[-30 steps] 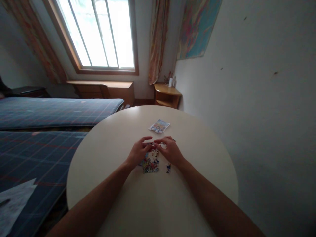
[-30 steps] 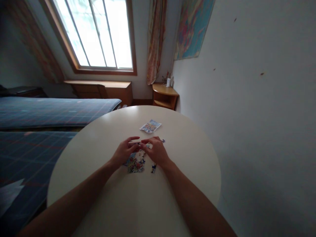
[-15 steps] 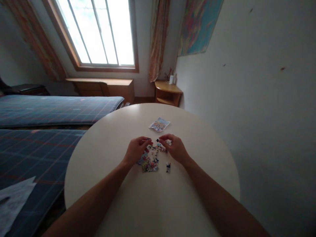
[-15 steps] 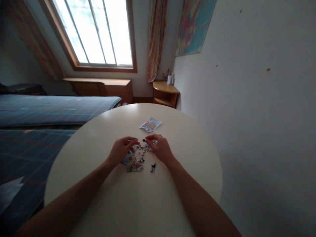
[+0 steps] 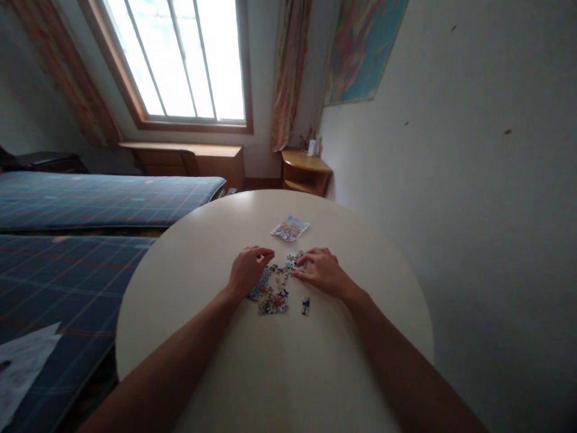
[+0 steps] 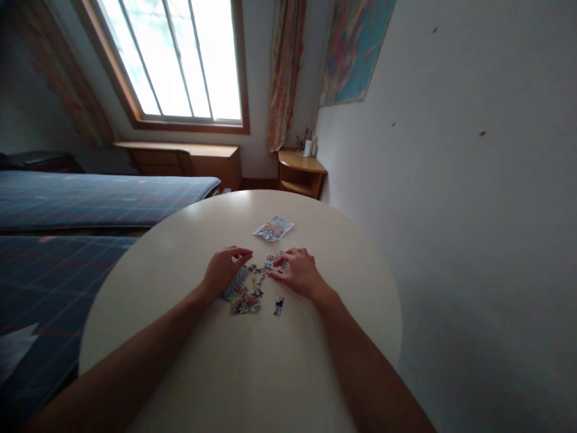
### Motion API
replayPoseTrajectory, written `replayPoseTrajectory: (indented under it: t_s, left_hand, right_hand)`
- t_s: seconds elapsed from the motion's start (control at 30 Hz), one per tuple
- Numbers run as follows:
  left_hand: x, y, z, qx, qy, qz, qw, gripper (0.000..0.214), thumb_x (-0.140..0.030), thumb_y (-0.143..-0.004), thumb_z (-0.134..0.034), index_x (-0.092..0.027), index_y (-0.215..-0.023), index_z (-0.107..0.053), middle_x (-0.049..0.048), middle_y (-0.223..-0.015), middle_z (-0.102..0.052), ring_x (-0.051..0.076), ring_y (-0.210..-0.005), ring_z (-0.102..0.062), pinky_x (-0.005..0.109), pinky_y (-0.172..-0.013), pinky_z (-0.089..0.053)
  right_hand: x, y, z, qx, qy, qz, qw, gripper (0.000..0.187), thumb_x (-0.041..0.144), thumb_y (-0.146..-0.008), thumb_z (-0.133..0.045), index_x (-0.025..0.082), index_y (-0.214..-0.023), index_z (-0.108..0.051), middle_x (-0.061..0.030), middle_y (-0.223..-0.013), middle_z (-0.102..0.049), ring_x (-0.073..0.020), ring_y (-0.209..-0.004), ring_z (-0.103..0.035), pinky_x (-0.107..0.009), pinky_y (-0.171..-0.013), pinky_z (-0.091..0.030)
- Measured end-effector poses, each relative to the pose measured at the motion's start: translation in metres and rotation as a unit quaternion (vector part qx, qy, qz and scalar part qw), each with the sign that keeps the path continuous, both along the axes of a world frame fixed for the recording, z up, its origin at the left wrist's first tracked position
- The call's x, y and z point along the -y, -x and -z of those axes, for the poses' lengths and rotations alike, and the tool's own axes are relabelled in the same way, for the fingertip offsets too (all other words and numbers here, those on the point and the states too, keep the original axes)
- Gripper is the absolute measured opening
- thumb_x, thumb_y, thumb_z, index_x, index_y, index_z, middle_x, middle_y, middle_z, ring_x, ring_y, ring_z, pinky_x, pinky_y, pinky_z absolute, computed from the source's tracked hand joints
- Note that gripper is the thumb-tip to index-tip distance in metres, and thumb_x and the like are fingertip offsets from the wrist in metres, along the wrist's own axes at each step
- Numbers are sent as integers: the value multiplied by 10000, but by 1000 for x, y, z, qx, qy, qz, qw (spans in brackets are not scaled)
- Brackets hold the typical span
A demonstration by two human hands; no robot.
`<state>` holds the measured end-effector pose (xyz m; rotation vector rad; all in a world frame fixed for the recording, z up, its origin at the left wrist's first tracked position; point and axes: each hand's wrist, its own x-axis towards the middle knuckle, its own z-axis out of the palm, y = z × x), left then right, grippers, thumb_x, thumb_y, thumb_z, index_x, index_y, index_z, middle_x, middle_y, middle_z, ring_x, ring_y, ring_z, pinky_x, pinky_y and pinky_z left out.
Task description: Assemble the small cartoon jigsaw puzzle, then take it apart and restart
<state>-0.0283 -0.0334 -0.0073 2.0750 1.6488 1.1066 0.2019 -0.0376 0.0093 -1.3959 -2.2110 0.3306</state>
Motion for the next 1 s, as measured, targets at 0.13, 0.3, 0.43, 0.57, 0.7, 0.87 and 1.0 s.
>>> replayPoseTrajectory:
  t_s: [0.13, 0.3, 0.43, 0.57, 0.7, 0.87, 1.0]
  left_hand:
    - [-6, 1, 5, -26, -11, -1, 1000, 188, -310, -867, -620, -248, -955, -775, 55, -922, -763, 240, -874, -631, 367, -890, -449]
    - [-1, -3, 0, -27, -34, -4, 999, 208, -298, -854, -641, -234, -1012, -760, 70, -1077, -736, 268, -1026, -603, 410, -1003, -398]
    - [15, -15, -10, -8, -46, 29, 998, 225, -339, -890, -603, -234, -1034, -740, 53, -1055, -742, 252, -1051, -617, 385, -995, -415]
    - [28, -24, -12, 50, -4, 71, 996, 195, -289, -875, -610, -235, -1021, -727, 35, -906, -763, 217, -892, -682, 325, -864, -485]
    - [29, -24, -9, 93, 32, 85, 991, 161, -273, -873, -600, -225, -964, -723, 30, -866, -762, 189, -790, -700, 279, -751, -499]
    - [27, -20, -8, 110, 50, 82, 989, 143, -295, -856, -627, -220, -924, -728, 28, -830, -762, 187, -765, -703, 274, -727, -501]
    - [25, -17, -6, 102, 45, 72, 991, 172, -282, -879, -590, -216, -937, -738, 38, -864, -766, 193, -779, -701, 282, -731, -507]
  right_hand:
    - [7, -2, -1, 29, 18, -20, 999, 171, 390, -739, -778, 279, -868, -758, -69, -1110, -680, -303, -1118, -516, -472, -946, -352]
    - [9, 2, -4, 14, 1, -41, 999, 140, 319, -733, -793, 275, -855, -742, -46, -1000, -718, -283, -1095, -545, -453, -949, -340]
    - [10, 8, -8, -40, -33, -65, 997, 159, 320, -768, -780, 257, -902, -721, -24, -907, -737, -241, -996, -601, -403, -924, -372]
    - [12, 12, -9, -71, -65, -73, 993, 176, 301, -768, -784, 245, -921, -717, -28, -905, -731, -221, -953, -613, -353, -876, -413]
    - [12, 13, -7, -72, -86, -77, 991, 175, 308, -771, -783, 247, -924, -723, -30, -883, -727, -220, -937, -612, -351, -865, -420]
    - [12, 14, -9, -75, -106, -87, 988, 169, 283, -757, -795, 255, -908, -723, -17, -874, -731, -214, -923, -615, -357, -884, -416]
    - [12, 15, -10, -96, -100, -92, 986, 155, 284, -770, -784, 248, -907, -721, -19, -868, -728, -205, -901, -618, -341, -865, -435]
